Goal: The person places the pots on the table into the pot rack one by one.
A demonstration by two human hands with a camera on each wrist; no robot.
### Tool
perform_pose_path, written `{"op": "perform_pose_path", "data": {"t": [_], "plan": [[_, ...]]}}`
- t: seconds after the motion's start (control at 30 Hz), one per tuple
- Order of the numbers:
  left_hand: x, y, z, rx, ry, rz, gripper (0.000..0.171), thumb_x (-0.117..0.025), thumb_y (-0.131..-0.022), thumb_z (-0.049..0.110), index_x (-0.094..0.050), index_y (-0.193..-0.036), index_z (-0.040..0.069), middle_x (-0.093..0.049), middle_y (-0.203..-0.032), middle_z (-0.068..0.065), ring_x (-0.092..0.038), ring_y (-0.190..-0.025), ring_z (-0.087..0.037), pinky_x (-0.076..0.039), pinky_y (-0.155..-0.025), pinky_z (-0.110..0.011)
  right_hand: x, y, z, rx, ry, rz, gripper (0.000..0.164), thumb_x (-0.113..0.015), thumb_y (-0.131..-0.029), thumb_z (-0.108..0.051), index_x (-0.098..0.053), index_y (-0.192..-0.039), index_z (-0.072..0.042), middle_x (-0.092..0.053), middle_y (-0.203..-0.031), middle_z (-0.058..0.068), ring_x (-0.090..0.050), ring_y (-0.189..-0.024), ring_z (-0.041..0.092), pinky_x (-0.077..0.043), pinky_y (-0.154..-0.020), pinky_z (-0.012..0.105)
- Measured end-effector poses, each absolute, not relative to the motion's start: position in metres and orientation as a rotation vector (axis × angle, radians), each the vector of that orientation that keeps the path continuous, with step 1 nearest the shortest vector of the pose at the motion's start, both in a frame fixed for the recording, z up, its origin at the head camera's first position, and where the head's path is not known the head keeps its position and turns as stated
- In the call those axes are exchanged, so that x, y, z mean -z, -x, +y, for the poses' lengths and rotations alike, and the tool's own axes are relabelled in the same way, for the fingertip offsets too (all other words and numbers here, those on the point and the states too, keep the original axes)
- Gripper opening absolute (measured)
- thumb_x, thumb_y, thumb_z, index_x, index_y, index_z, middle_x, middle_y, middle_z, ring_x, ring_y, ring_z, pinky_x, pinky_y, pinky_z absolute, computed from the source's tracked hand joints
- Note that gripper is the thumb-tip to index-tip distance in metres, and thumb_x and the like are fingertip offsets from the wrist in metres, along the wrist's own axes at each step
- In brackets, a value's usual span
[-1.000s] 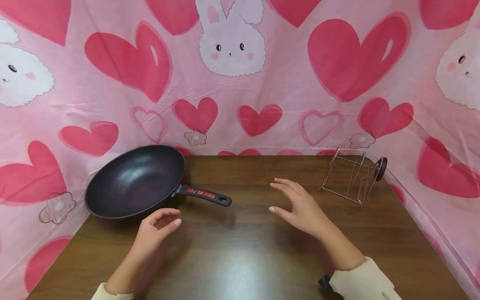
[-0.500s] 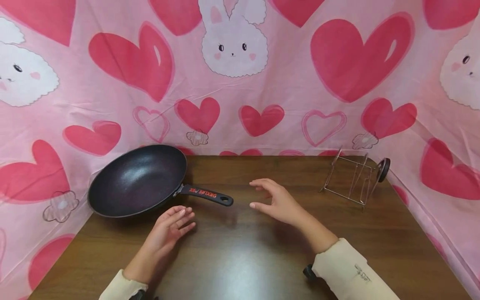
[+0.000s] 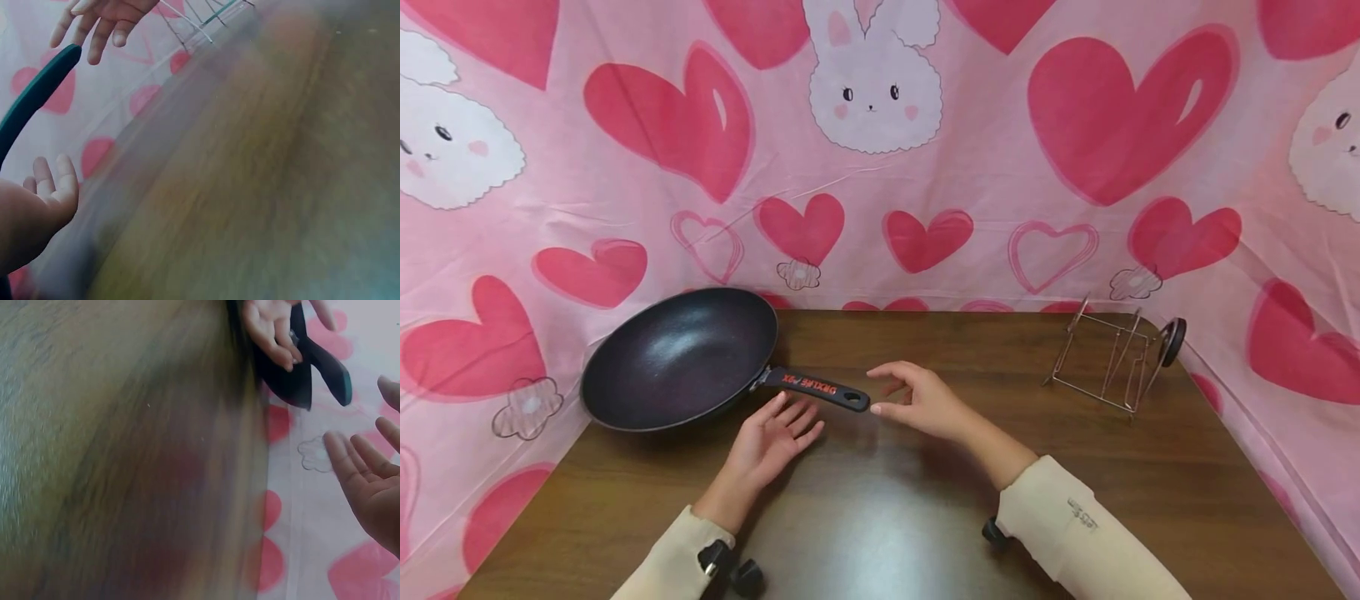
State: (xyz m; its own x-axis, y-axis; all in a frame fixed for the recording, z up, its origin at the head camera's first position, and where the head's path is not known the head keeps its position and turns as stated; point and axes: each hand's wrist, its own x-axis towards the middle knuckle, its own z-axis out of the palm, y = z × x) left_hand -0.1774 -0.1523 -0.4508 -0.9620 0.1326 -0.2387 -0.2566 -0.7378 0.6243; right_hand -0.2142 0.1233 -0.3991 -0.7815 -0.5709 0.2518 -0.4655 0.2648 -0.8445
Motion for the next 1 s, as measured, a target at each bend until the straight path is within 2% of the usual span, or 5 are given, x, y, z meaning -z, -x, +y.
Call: {"op": "perform_pose_path", "data": {"t": [0.1, 0.23, 0.43, 0.6, 1.0], "plan": [[0.454, 0.183, -0.148, -2.771, 0.247, 0.902, 0.009, -0.05, -0.102, 0.022, -0.057, -0.105, 0.019, -0.063, -0.111, -0.006, -0.044, -0.129, -0.034, -0.028, -0.109, -0.059, 0.402, 0.213, 0.117, 1.556, 0.995, 2.385, 0.044, -0.076, -0.086, -0.015, -0.061, -0.127, -0.012, -0.061, -0.122, 0.01, -0.064, -0.099, 0.027, -0.056, -0.076, 0.035], [0.456, 0.191, -0.146, -2.799, 0.19, 0.806, 0.018, -0.049, -0.102, 0.026, -0.063, -0.095, 0.019, -0.064, -0.101, -0.004, -0.055, -0.112, -0.027, -0.028, -0.109, -0.058, 0.407, 0.212, 0.108, 1.585, 1.021, 2.353, 0.041, -0.075, -0.087, -0.013, -0.062, -0.125, -0.007, -0.062, -0.12, 0.011, -0.064, -0.098, 0.028, -0.057, -0.075, 0.035], [0.455, 0.198, -0.145, -2.829, 0.081, 0.719, 0.016, -0.047, -0.103, 0.022, -0.062, -0.105, 0.017, -0.068, -0.101, -0.003, -0.061, -0.104, -0.022, -0.034, -0.105, -0.052, 0.412, 0.212, 0.098, 1.639, 1.023, 2.384, 0.026, -0.075, -0.086, -0.006, -0.068, -0.111, -0.002, -0.065, -0.11, 0.01, -0.065, -0.093, 0.024, -0.057, -0.074, 0.032], [0.455, 0.199, -0.144, -2.854, 0.06, 0.738, 0.017, -0.046, -0.101, 0.008, -0.062, -0.101, 0.016, -0.071, -0.096, -0.003, -0.064, -0.097, -0.02, -0.044, -0.095, -0.046, 0.413, 0.211, 0.095, 1.645, 0.997, 2.411, 0.018, -0.075, -0.085, -0.004, -0.072, -0.103, -0.004, -0.066, -0.105, 0.007, -0.066, -0.088, 0.017, -0.056, -0.075, 0.029], [0.454, 0.184, -0.149, -2.852, -0.03, 0.853, 0.013, -0.048, -0.102, 0.004, -0.056, -0.109, 0.011, -0.067, -0.105, -0.006, -0.064, -0.107, -0.025, -0.05, -0.093, -0.044, 0.418, 0.202, 0.087, 1.749, 0.775, 2.132, 0.028, -0.078, -0.08, -0.001, -0.066, -0.105, 0.003, -0.066, -0.092, 0.011, -0.064, -0.081, 0.021, -0.056, -0.072, 0.029]]}}
